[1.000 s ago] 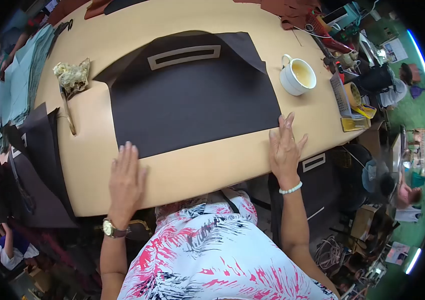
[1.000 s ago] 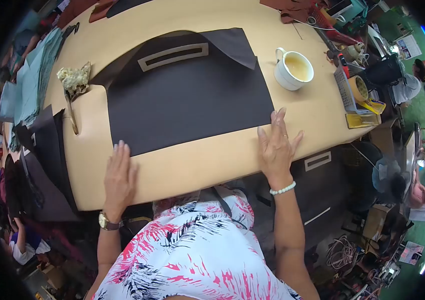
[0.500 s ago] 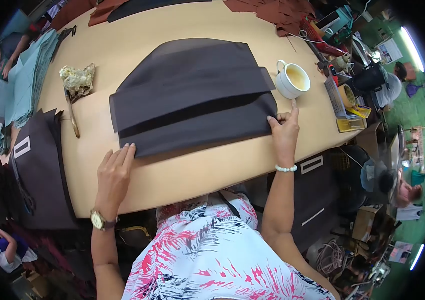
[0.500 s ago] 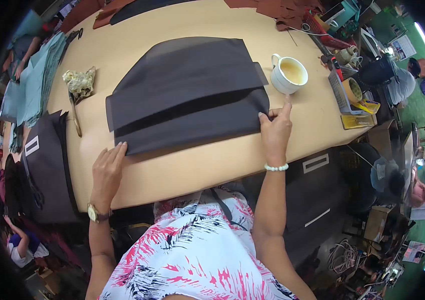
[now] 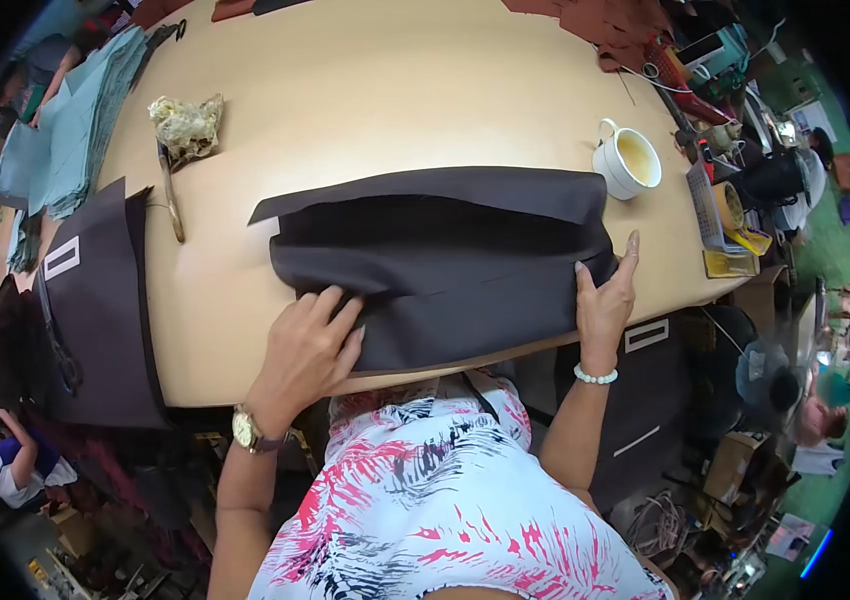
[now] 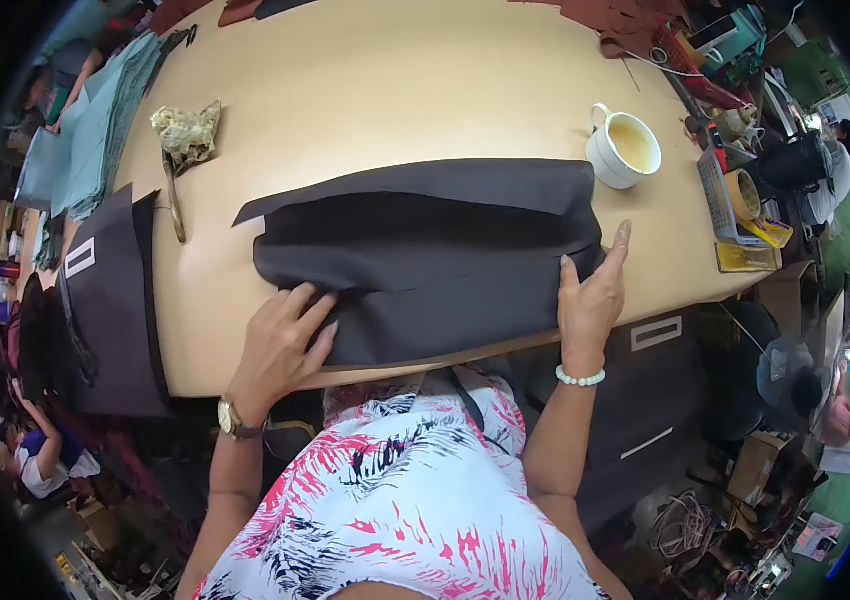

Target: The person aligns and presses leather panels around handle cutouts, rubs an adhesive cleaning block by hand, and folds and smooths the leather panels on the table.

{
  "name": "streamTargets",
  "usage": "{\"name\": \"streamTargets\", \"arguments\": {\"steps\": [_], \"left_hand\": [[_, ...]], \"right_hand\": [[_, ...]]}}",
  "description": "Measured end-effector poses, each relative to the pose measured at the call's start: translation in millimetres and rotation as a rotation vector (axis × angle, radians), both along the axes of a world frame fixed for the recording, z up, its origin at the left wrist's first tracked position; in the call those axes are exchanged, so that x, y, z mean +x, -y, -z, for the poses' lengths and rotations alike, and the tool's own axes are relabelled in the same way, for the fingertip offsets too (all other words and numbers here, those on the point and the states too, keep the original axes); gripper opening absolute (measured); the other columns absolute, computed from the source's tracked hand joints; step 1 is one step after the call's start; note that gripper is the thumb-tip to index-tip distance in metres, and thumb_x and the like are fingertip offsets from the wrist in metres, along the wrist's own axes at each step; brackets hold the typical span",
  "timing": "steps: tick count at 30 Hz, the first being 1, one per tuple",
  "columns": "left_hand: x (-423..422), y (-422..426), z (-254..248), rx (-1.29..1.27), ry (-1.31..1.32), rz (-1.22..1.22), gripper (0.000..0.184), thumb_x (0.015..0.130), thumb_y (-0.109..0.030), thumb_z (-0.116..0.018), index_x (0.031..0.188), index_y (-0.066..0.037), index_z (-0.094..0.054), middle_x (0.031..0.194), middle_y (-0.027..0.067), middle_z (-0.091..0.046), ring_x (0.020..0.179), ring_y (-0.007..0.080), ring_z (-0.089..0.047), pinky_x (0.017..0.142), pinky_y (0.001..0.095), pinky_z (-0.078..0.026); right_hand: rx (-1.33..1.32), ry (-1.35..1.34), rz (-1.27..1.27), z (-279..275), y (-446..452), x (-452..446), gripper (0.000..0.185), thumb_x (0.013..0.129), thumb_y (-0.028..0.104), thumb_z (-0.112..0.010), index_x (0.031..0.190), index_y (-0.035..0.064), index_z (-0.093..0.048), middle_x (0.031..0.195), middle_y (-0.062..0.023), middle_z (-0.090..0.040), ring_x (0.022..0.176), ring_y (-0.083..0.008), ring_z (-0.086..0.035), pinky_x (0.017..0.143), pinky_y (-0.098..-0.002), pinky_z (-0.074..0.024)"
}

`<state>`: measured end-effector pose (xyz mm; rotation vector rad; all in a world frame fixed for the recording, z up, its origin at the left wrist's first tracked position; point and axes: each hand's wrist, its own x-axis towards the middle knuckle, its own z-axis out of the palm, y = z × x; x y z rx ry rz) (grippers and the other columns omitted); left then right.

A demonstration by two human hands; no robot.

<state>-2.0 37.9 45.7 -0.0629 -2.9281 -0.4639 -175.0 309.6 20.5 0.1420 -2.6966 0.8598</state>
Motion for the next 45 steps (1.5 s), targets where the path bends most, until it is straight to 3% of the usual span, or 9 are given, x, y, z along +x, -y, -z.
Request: {"name": "streamTargets", "arguments": {"steps": [4, 10, 14, 21, 25, 30, 36, 42, 45], "left_hand": [[-39.3, 3.9, -2.8, -0.172, 0.052, 0.103, 0.055, 0.076, -0.015, -0.065, 0.128, -0.01, -0.048, 0.12, 0.016, -0.05, 0.077, 0.0266, -0.057, 0.07, 0.0358, -0.047], [-121.1, 43.7, -6.9, -0.17, -0.035, -0.073, 0.071, 0.073, -0.025, -0.07, 0.136, -0.016, -0.037, 0.128, 0.0204, -0.046, 0.087, 0.0347, -0.06, 0.074, 0.0398, -0.05], [-164.2, 86.7, 3.9, -0.072, -0.11, -0.023, 0.053, 0.072, -0.028, -0.072, 0.118, -0.008, -0.056, 0.123, 0.0164, -0.051, 0.104, 0.033, -0.056, 0.086, 0.0378, -0.047], [-221.4, 106.5, -3.6, 0.131, -0.034, 0.172, 0.04, 0.072, -0.028, -0.073, 0.102, -0.003, -0.061, 0.125, 0.0144, -0.05, 0.119, 0.029, -0.045, 0.1, 0.0371, -0.036], [-261.3, 127.6, -6.1, 0.448, 0.256, 0.091, 0.019, 0.075, -0.018, -0.069, 0.084, -0.003, -0.06, 0.095, 0.0095, -0.065, 0.097, 0.0242, -0.059, 0.094, 0.0348, -0.039], [-242.6, 127.6, -3.9, -0.061, -0.199, -0.164, 0.03, 0.078, -0.024, -0.064, 0.097, -0.001, -0.061, 0.09, 0.0163, -0.064, 0.086, 0.0331, -0.061, 0.076, 0.0394, -0.048], [-136.3, 98.5, -5.3, -0.197, -0.062, -0.498, 0.042, 0.075, -0.037, -0.069, 0.09, 0.002, -0.06, 0.083, 0.0178, -0.06, 0.078, 0.033, -0.059, 0.069, 0.0395, -0.047], [-115.1, 85.1, 33.4, 0.192, -0.144, -0.509, 0.028, 0.077, -0.023, -0.069, 0.086, 0.002, -0.059, 0.081, 0.0157, -0.058, 0.07, 0.0278, -0.057, 0.067, 0.0359, -0.046], [-123.2, 92.7, 41.8, 0.399, -0.101, -0.532, 0.02, 0.078, -0.014, -0.067, 0.087, 0.002, -0.059, 0.085, 0.014, -0.059, 0.073, 0.0206, -0.055, 0.068, 0.0322, -0.044]], "right_hand": [[-0.023, -0.026, 0.02, 6.5, -0.2, -0.4, 0.074, 0.076, 0.005, -0.065, 0.139, 0.0019, -0.025, 0.126, -0.0275, -0.046, 0.108, -0.0414, -0.051, 0.091, -0.0422, -0.0404], [-0.147, -0.013, 0.009, 12.8, -7.9, -1.2, 0.071, 0.077, 0.005, -0.064, 0.138, 0.0016, -0.028, 0.128, -0.0249, -0.046, 0.108, -0.0412, -0.052, 0.09, -0.0412, -0.0422], [-0.106, -0.12, 0.013, 18.6, -7.2, -2.5, 0.068, 0.077, 0.004, -0.063, 0.137, 0.0013, -0.03, 0.127, -0.0247, -0.048, 0.103, -0.0412, -0.054, 0.087, -0.0411, -0.044], [-0.111, -0.117, 0.022, 17.4, -4.7, -3.2, 0.065, 0.078, 0.005, -0.063, 0.136, 0.0009, -0.032, 0.124, -0.0246, -0.05, 0.098, -0.0407, -0.057, 0.084, -0.0411, -0.0457], [-0.133, -0.061, 0.05, 12.6, -3.7, -2.9, 0.065, 0.079, 0.007, -0.063, 0.136, 0.0006, -0.031, 0.124, -0.026, -0.05, 0.098, -0.0412, -0.057, 0.084, -0.0409, -0.0457], [-0.128, -0.103, 0.03, 15.3, -5.4, -6.1, 0.065, 0.08, 0.009, -0.061, 0.137, 0.0009, -0.03, 0.122, -0.0282, -0.05, 0.096, -0.0426, -0.057, 0.084, -0.0415, -0.0457], [0.032, 0.229, -0.136, -33.0, -14.0, -21.6, 0.072, 0.08, 0.019, -0.063, 0.138, 0.0011, -0.025, 0.12, -0.029, -0.05, 0.096, -0.0411, -0.057, 0.082, -0.0433, -0.0461], [0.231, -0.193, -0.387, -9.5, 16.4, -98.3, 0.072, 0.081, 0.017, -0.058, 0.14, 0.0035, -0.019, 0.097, -0.0227, -0.062, 0.081, -0.0397, -0.06, 0.069, -0.0454, -0.0477], [0.286, 0.069, -0.317, -11.1, 41.3, -115.4, 0.065, 0.078, 0.001, -0.044, 0.14, 0.0074, -0.023, 0.085, -0.0202, -0.062, 0.074, -0.0364, -0.061, 0.064, -0.0459, -0.0476]]}}
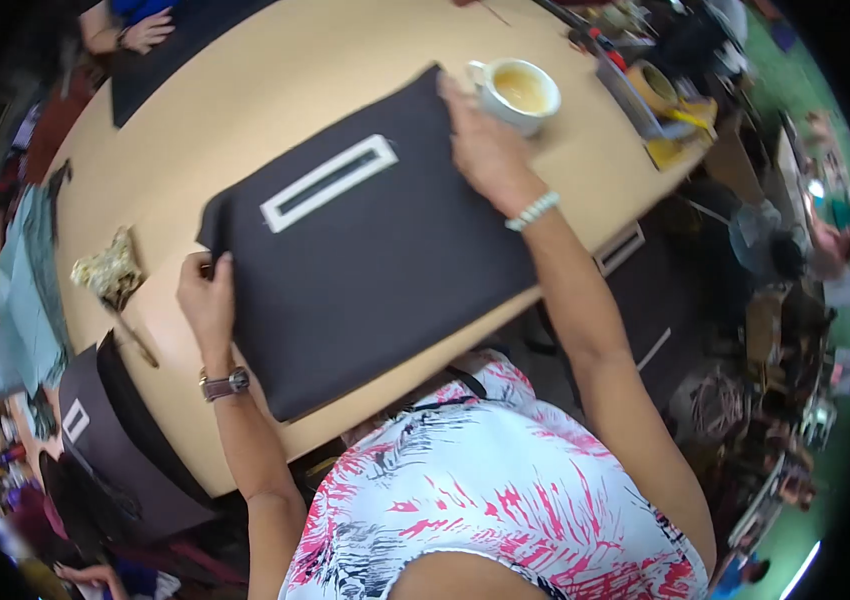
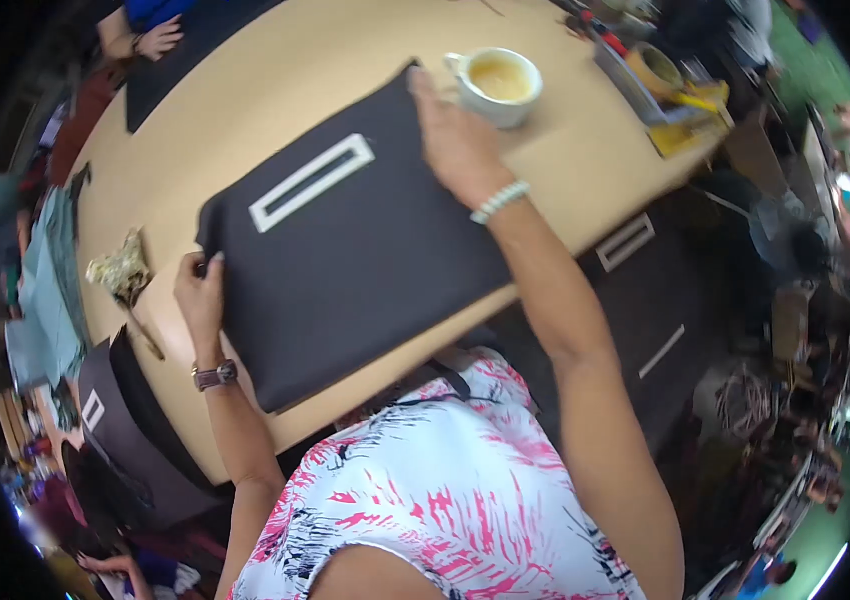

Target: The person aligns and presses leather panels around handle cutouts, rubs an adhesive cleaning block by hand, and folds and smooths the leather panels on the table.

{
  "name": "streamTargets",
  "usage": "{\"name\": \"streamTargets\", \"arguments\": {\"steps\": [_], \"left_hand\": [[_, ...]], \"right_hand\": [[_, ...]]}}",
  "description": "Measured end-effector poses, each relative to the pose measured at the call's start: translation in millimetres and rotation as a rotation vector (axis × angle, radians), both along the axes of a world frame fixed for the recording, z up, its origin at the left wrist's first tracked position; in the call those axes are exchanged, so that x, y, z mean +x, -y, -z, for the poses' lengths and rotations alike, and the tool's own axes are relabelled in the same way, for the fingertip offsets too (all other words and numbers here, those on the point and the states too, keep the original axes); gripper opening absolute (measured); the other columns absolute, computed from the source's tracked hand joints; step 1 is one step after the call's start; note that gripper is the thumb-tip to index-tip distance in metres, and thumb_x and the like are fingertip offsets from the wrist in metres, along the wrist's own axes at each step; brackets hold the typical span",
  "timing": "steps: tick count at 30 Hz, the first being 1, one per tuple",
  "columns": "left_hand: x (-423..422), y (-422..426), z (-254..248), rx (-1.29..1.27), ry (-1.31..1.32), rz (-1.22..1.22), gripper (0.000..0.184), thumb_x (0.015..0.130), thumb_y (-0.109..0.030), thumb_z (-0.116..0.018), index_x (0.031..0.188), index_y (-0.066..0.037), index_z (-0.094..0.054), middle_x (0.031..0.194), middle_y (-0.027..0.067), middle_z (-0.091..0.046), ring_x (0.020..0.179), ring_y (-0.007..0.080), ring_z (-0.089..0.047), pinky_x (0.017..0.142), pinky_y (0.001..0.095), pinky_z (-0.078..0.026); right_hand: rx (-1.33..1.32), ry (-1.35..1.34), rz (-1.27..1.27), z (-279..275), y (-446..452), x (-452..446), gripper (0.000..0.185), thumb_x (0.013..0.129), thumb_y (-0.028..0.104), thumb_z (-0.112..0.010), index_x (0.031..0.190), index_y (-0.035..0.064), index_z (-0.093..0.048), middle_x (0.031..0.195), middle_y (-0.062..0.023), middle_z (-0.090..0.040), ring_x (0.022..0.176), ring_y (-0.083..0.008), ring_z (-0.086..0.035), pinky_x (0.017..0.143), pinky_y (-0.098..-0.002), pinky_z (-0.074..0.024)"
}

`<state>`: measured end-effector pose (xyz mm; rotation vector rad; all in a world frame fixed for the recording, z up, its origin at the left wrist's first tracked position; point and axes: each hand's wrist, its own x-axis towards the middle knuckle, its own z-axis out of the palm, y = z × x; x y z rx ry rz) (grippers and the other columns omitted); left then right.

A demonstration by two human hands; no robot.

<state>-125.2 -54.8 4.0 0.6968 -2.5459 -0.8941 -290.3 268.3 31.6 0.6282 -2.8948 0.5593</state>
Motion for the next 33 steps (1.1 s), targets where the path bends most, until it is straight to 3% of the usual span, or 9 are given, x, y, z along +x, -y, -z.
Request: {"name": "streamTargets", "arguments": {"steps": [4, 7, 13, 17, 19, 20, 22, 24, 33], "left_hand": [[1.3, -10.6, 0.4, 0.542, -0.313, 0.058, 0.054, 0.077, -0.001, -0.063, 0.127, 0.003, -0.041, 0.119, 0.0133, -0.052, 0.107, 0.0214, -0.051, 0.093, 0.0307, -0.039], [7.5, -26.3, -18.0, 0.796, -0.249, 0.108, 0.073, 0.077, 0.003, -0.06, 0.141, -0.002, -0.025, 0.137, 0.0167, -0.036, 0.124, 0.0239, -0.04, 0.103, 0.0307, -0.031], [-4.5, -131.4, -27.7, 0.531, -0.229, 0.458, 0.083, 0.079, 0.004, -0.056, 0.146, -0.009, -0.009, 0.147, 0.0179, -0.021, 0.133, 0.0232, -0.027, 0.106, 0.0313, -0.026], [2.5, -238.8, -43.3, 0.74, 0.174, 0.902, 0.043, 0.081, 0.003, -0.046, 0.123, -0.002, -0.054, 0.131, 0.0155, -0.049, 0.123, 0.0227, -0.045, 0.104, 0.0301, -0.031], [5.3, -282.6, -15.1, 0.598, 0.279, 1.24, 0.049, 0.075, 0.005, -0.047, 0.123, -0.003, -0.053, 0.109, 0.0249, -0.056, 0.095, 0.032, -0.059, 0.084, 0.0355, -0.045], [7.5, -303.4, -20.0, 0.432, 0.306, 1.342, 0.049, 0.076, 0.006, -0.047, 0.124, 0.0, -0.049, 0.108, 0.0239, -0.056, 0.101, 0.0315, -0.058, 0.086, 0.0308, -0.044], [24.0, -347.0, 21.9, 0.552, -0.118, 1.579, 0.054, 0.073, 0.007, -0.049, 0.126, 0.0, -0.046, 0.086, 0.0226, -0.05, 0.081, 0.037, -0.055, 0.077, 0.0381, -0.044], [39.3, -371.3, 6.9, 0.738, 0.112, 1.714, 0.06, 0.072, 0.009, -0.05, 0.131, -0.001, -0.042, 0.081, 0.0201, -0.048, 0.077, 0.0345, -0.054, 0.07, 0.0377, -0.046], [58.5, -411.8, 78.7, 0.615, 0.346, 1.355, 0.066, 0.081, 0.0, -0.054, 0.141, -0.006, -0.027, 0.097, 0.0221, -0.053, 0.079, 0.0314, -0.06, 0.076, 0.0348, -0.047]], "right_hand": [[-0.298, -0.354, 0.007, 5.3, -1.5, 19.8, 0.062, 0.08, -0.001, -0.044, 0.14, 0.007, -0.027, 0.085, -0.0185, -0.061, 0.069, -0.0336, -0.061, 0.06, -0.0426, -0.0478], [-0.377, -0.34, 0.156, -1.2, -37.0, 49.0, 0.063, 0.081, 0.001, -0.051, 0.139, 0.0061, -0.028, 0.095, -0.0221, -0.061, 0.073, -0.0348, -0.061, 0.064, -0.0416, -0.0492], [-0.416, -0.319, 0.452, 22.6, -171.1, 123.8, 0.063, 0.084, 0.003, -0.053, 0.14, 0.0046, -0.025, 0.128, -0.0257, -0.045, 0.109, -0.0401, -0.051, 0.087, -0.0394, -0.0451], [-0.3, -0.145, 0.67, 25.9, -286.7, 197.0, 0.063, 0.084, -0.003, -0.051, 0.141, 0.0069, -0.024, 0.138, -0.0176, -0.038, 0.12, -0.0351, -0.045, 0.096, -0.0373, -0.0399], [-0.163, -0.118, 0.742, 26.9, -350.4, 236.7, 0.065, 0.083, -0.006, -0.05, 0.141, 0.0095, -0.025, 0.137, -0.0162, -0.04, 0.119, -0.0342, -0.047, 0.095, -0.0381, -0.0413], [-0.074, -0.109, 0.766, 27.8, -383.7, 256.2, 0.066, 0.082, -0.007, -0.05, 0.141, 0.0113, -0.025, 0.137, -0.016, -0.041, 0.118, -0.0343, -0.048, 0.094, -0.0384, -0.0422], [0.023, 0.101, 0.942, 6.9, -427.3, 287.4, 0.069, 0.081, -0.009, -0.05, 0.141, 0.0155, -0.026, 0.134, -0.0181, -0.044, 0.116, -0.035, -0.049, 0.093, -0.0384, -0.0439], [0.096, 0.148, 0.92, -8.7, -481.3, 307.3, 0.072, 0.079, -0.009, -0.052, 0.141, 0.0183, -0.027, 0.132, -0.0214, -0.044, 0.115, -0.0354, -0.051, 0.092, -0.0387, -0.0441], [0.301, -0.027, 0.953, 55.5, -503.5, 193.0, 0.07, 0.08, 0.003, -0.061, 0.14, 0.0205, -0.029, 0.105, -0.0214, -0.062, 0.098, -0.0377, -0.059, 0.081, -0.0435, -0.0473]]}}
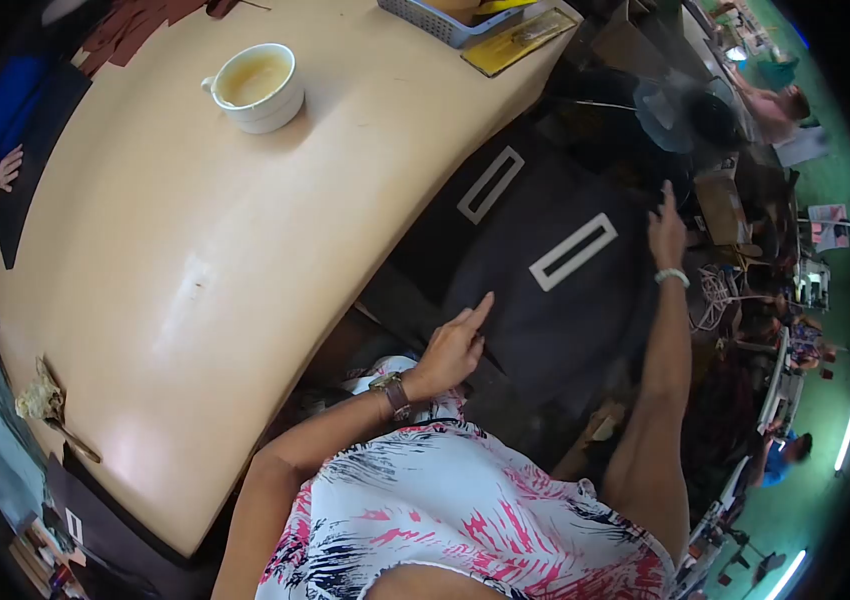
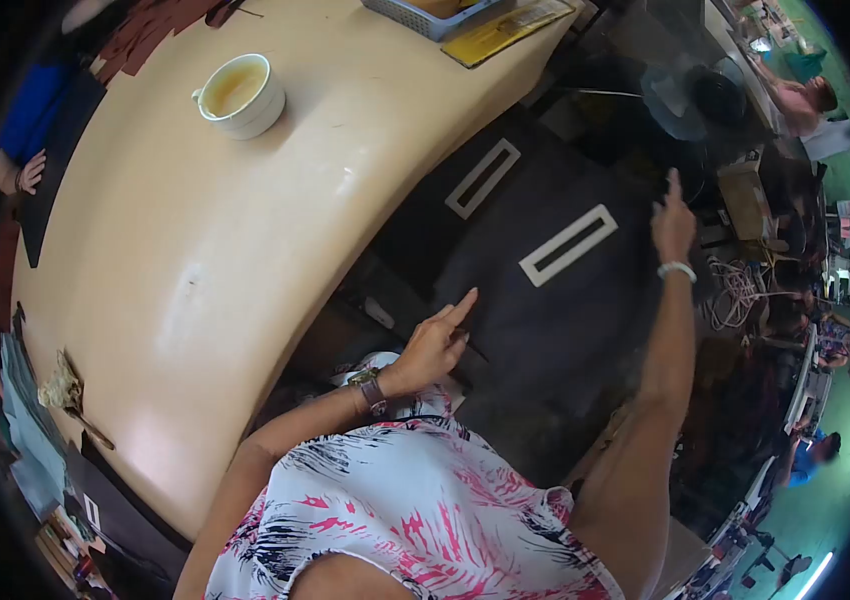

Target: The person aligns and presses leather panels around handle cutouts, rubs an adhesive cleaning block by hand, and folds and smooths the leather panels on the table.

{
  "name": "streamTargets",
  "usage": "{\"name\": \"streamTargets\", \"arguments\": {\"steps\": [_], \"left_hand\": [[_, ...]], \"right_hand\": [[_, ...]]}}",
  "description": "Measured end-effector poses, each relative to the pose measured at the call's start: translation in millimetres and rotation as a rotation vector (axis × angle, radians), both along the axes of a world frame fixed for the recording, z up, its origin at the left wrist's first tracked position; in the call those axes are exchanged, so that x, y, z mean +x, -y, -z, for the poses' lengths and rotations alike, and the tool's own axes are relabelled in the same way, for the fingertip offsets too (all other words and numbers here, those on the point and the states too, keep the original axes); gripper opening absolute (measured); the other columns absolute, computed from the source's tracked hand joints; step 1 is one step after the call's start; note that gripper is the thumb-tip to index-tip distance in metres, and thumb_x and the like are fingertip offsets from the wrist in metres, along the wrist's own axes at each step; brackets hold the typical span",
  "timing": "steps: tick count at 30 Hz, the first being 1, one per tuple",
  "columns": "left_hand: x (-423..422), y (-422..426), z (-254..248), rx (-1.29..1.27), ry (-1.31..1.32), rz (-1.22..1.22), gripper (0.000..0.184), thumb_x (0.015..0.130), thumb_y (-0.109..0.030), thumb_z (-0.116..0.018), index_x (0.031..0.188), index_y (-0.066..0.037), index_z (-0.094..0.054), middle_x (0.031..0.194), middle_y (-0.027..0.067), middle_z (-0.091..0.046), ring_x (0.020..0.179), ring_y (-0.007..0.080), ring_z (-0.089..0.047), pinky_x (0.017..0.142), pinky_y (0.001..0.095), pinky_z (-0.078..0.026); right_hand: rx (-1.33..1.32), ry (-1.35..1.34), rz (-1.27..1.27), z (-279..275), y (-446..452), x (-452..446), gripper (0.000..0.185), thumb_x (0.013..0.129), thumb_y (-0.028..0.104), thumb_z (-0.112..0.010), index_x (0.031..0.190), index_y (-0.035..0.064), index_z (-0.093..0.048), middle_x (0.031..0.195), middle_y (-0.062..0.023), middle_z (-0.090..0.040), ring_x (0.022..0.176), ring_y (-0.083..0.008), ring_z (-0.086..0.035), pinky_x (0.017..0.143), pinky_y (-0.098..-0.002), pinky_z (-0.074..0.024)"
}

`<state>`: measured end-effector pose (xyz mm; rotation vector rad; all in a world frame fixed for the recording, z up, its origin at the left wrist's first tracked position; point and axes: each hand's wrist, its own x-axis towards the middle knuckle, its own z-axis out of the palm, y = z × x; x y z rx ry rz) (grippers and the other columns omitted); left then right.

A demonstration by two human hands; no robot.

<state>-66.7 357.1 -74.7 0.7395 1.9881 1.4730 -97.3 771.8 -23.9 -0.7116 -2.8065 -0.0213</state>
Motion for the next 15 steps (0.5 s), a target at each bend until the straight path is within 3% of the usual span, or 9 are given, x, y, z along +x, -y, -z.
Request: {"name": "streamTargets", "arguments": {"steps": [3, 5, 11, 15], "left_hand": [[8.3, 2.9, 27.1, -0.067, 0.17, 0.081, 0.074, 0.082, -0.007, -0.056, 0.143, -0.004, -0.015, 0.108, 0.0231, -0.05, 0.093, 0.0328, -0.06, 0.084, 0.0374, -0.045], [7.8, 7.1, 23.0, -0.136, 0.126, 0.148, 0.08, 0.083, -0.011, -0.058, 0.143, -0.002, -0.007, 0.113, 0.0235, -0.047, 0.101, 0.034, -0.058, 0.087, 0.0389, -0.044], [9.4, 10.0, 29.9, -0.193, 0.065, 0.144, 0.088, 0.083, -0.017, -0.06, 0.143, -0.002, 0.002, 0.122, 0.0273, -0.042, 0.108, 0.0363, -0.053, 0.091, 0.0408, -0.042], [5.9, 14.1, 31.6, -0.263, 0.116, 0.146, 0.086, 0.083, -0.022, -0.059, 0.141, 0.003, 0.0, 0.126, 0.035, -0.04, 0.114, 0.0424, -0.047, 0.096, 0.0413, -0.04]], "right_hand": [[0.045, -0.004, -0.097, 50.5, 3.1, -44.5, 0.068, 0.077, 0.002, -0.061, 0.138, 0.0116, -0.033, 0.1, -0.0212, -0.064, 0.09, -0.0365, -0.062, 0.08, -0.0436, -0.0476], [0.017, 0.062, -0.034, 73.7, 11.6, -64.7, 0.068, 0.078, 0.006, -0.061, 0.139, 0.0119, -0.031, 0.1, -0.0119, -0.065, 0.093, -0.0291, -0.06, 0.089, -0.0449, -0.0388], [-0.003, 0.044, -0.006, 103.6, 22.5, -86.4, 0.064, 0.08, 0.006, -0.059, 0.138, 0.0114, -0.031, 0.1, -0.0086, -0.065, 0.096, -0.0274, -0.059, 0.092, -0.0496, -0.0344], [-0.017, 0.019, 0.015, 101.6, 47.6, -81.3, 0.066, 0.082, 0.009, -0.059, 0.14, 0.0106, -0.027, 0.122, -0.0109, -0.054, 0.115, -0.0295, -0.047, 0.096, -0.0502, -0.0314]]}}
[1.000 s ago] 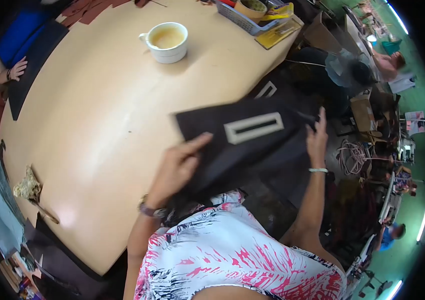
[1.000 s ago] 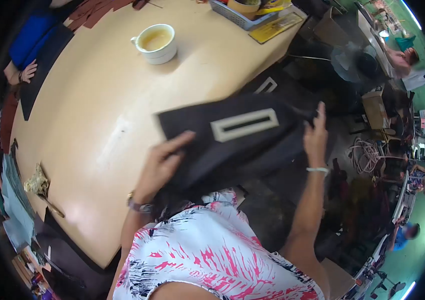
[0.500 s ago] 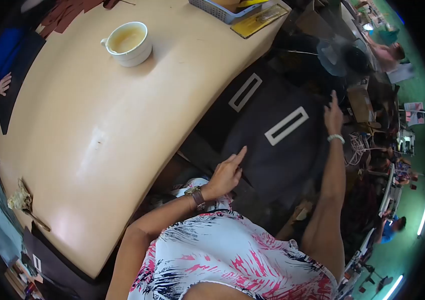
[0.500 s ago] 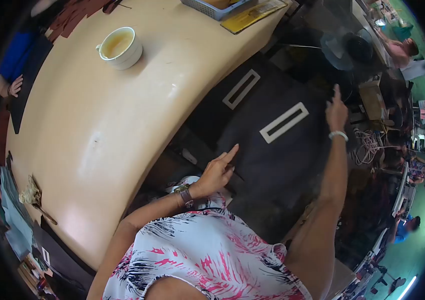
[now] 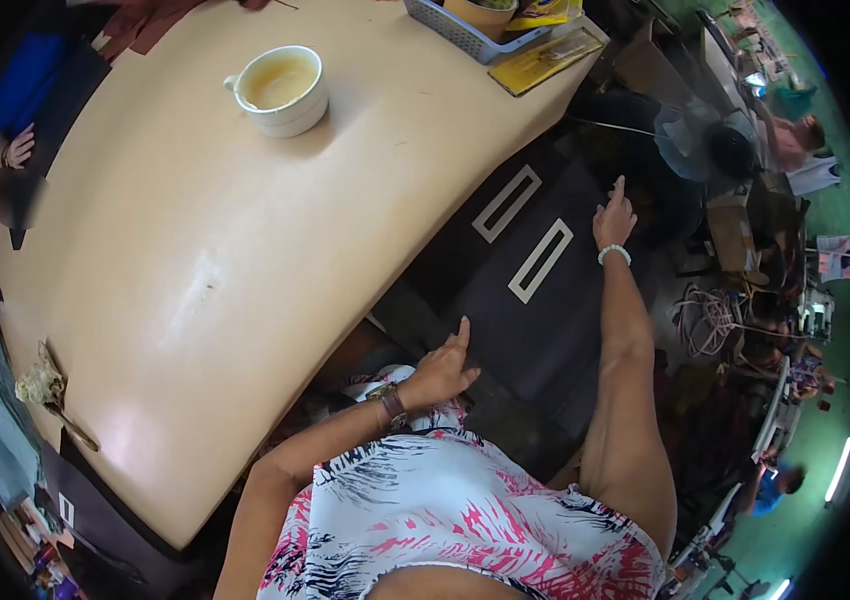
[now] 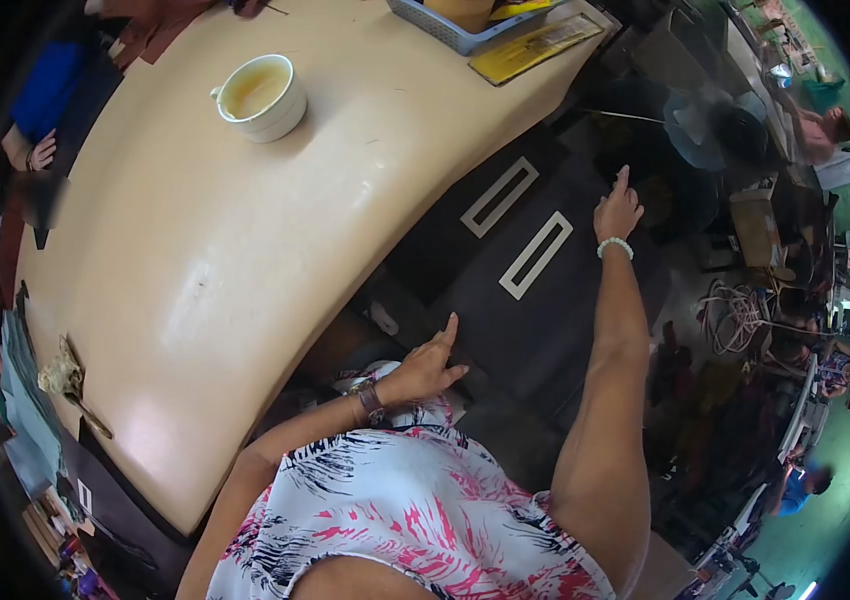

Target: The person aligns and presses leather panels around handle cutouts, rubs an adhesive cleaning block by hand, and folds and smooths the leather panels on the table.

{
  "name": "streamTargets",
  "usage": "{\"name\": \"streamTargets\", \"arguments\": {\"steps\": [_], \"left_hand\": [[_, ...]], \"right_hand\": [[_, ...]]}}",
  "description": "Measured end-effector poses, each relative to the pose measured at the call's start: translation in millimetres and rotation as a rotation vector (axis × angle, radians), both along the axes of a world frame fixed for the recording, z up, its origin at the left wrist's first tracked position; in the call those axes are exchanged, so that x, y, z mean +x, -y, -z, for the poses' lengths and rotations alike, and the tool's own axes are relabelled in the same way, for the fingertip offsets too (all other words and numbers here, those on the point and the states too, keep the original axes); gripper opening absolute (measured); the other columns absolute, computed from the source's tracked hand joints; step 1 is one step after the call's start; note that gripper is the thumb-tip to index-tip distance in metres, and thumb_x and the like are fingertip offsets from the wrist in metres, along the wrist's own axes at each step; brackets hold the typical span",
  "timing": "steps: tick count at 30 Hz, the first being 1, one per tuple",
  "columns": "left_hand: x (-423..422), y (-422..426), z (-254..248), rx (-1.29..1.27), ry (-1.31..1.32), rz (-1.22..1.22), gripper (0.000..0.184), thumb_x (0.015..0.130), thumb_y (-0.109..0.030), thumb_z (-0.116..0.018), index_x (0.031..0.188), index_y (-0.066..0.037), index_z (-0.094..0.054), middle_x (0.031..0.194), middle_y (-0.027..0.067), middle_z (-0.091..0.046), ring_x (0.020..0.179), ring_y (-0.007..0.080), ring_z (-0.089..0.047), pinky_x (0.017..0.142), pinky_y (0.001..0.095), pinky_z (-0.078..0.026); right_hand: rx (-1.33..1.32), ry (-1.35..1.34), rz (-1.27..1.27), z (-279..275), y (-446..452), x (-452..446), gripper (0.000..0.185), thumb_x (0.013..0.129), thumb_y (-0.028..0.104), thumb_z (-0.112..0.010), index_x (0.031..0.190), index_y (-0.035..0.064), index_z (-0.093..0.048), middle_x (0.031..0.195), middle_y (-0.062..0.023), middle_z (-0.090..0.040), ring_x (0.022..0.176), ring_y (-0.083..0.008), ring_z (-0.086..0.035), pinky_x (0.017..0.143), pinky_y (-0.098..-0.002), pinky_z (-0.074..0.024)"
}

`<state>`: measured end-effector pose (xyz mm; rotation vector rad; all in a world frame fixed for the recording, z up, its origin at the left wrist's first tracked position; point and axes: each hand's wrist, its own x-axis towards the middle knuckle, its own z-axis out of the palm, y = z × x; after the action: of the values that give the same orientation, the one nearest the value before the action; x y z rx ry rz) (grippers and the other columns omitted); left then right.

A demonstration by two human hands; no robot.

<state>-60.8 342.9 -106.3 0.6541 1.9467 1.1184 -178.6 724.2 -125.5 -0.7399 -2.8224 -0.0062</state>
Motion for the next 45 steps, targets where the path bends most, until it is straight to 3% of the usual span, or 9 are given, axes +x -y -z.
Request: {"name": "streamTargets", "arguments": {"steps": [6, 9, 15, 20, 22, 29, 34, 41, 45], "left_hand": [[-27.4, 30.5, -55.3, -0.011, 0.135, 0.168, 0.084, 0.085, -0.035, -0.058, 0.143, -0.003, -0.007, 0.1, 0.028, -0.061, 0.092, 0.0399, -0.061, 0.089, 0.0412, -0.045], [-48.2, 66.2, -112.8, 0.292, 0.273, 0.186, 0.081, 0.084, -0.034, -0.061, 0.143, -0.004, -0.015, 0.115, 0.0278, -0.055, 0.101, 0.0348, -0.06, 0.091, 0.0386, -0.045], [-41.7, 166.3, -168.4, 0.7, 0.06, -0.431, 0.075, 0.078, -0.024, -0.071, 0.138, -0.002, -0.031, 0.117, 0.021, -0.056, 0.105, 0.0269, -0.058, 0.091, 0.0361, -0.045], [4.0, 278.4, -187.4, 0.145, -0.682, -1.331, 0.053, 0.079, -0.018, -0.068, 0.127, -0.003, -0.049, 0.116, 0.0107, -0.061, 0.092, 0.0187, -0.06, 0.084, 0.0341, -0.047], [32.4, 331.8, -187.8, -0.489, -0.98, -1.511, 0.046, 0.08, -0.016, -0.066, 0.122, -0.002, -0.053, 0.112, 0.0136, -0.061, 0.092, 0.0224, -0.061, 0.083, 0.0335, -0.047], [115.1, 473.7, -162.3, -1.259, -0.933, -1.689, 0.047, 0.074, -0.023, -0.07, 0.113, -0.002, -0.057, 0.11, 0.0154, -0.061, 0.101, 0.0306, -0.058, 0.085, 0.0386, -0.047], [128.9, 498.7, -150.8, -1.192, -0.815, -1.717, 0.049, 0.073, -0.03, -0.072, 0.111, -0.002, -0.059, 0.108, 0.0156, -0.061, 0.099, 0.031, -0.059, 0.084, 0.0385, -0.048], [144.3, 509.4, -153.0, -0.675, -0.794, -1.974, 0.03, 0.076, -0.026, -0.07, 0.094, -0.002, -0.068, 0.097, 0.0157, -0.066, 0.087, 0.0313, -0.064, 0.078, 0.0347, -0.049], [153.8, 523.8, -136.0, -0.357, -0.786, -2.163, 0.023, 0.078, -0.02, -0.07, 0.087, 0.001, -0.069, 0.08, 0.0106, -0.068, 0.071, 0.0172, -0.064, 0.068, 0.0276, -0.048]], "right_hand": [[-0.158, -0.577, -0.145, -45.0, 80.3, -6.3, 0.065, 0.083, 0.016, -0.062, 0.133, -0.0085, -0.026, 0.137, -0.0277, -0.032, 0.13, -0.0389, -0.029, 0.108, -0.0435, -0.0211], [-0.223, -0.747, -0.314, -95.8, 172.0, -10.4, 0.07, 0.085, 0.009, -0.06, 0.137, -0.0078, -0.017, 0.138, -0.0256, -0.032, 0.13, -0.036, -0.029, 0.111, -0.0426, -0.0158], [-0.578, -0.822, -0.92, -155.6, 360.3, -32.2, 0.077, 0.084, 0.0, -0.057, 0.141, -0.0035, -0.005, 0.139, -0.0231, -0.032, 0.129, -0.0379, -0.031, 0.11, -0.0471, -0.0146], [-0.885, -0.404, -1.4, -172.7, 503.1, 4.3, 0.077, 0.08, -0.001, -0.059, 0.142, 0.0024, -0.014, 0.14, -0.023, -0.03, 0.129, -0.0365, -0.032, 0.106, -0.0439, -0.0252], [-1.003, -0.344, -1.584, -175.0, 546.3, 22.4, 0.076, 0.079, 0.0, -0.06, 0.141, 0.0036, -0.017, 0.14, -0.023, -0.03, 0.128, -0.0367, -0.033, 0.105, -0.0434, -0.0286], [-0.893, -0.284, -1.679, -129.2, 582.3, 26.2, 0.067, 0.08, 0.0, -0.06, 0.138, -0.0006, -0.025, 0.138, -0.023, -0.033, 0.123, -0.0371, -0.039, 0.101, -0.0416, -0.0349], [-0.972, -0.134, -1.393, -132.3, 581.1, 19.9, 0.065, 0.08, -0.001, -0.058, 0.137, -0.0039, -0.026, 0.136, -0.0214, -0.035, 0.119, -0.034, -0.044, 0.1, -0.0393, -0.0367], [-0.859, -0.144, -1.733, -126.1, 600.3, 29.8, 0.067, 0.08, 0.001, -0.06, 0.138, 0.0002, -0.027, 0.139, -0.0199, -0.034, 0.119, -0.0336, -0.045, 0.099, -0.0399, -0.0376], [-0.794, -0.204, -1.956, -140.9, 650.0, 43.1, 0.071, 0.077, 0.001, -0.063, 0.138, 0.0013, -0.027, 0.125, -0.0186, -0.048, 0.111, -0.0338, -0.05, 0.093, -0.0394, -0.0412]]}}
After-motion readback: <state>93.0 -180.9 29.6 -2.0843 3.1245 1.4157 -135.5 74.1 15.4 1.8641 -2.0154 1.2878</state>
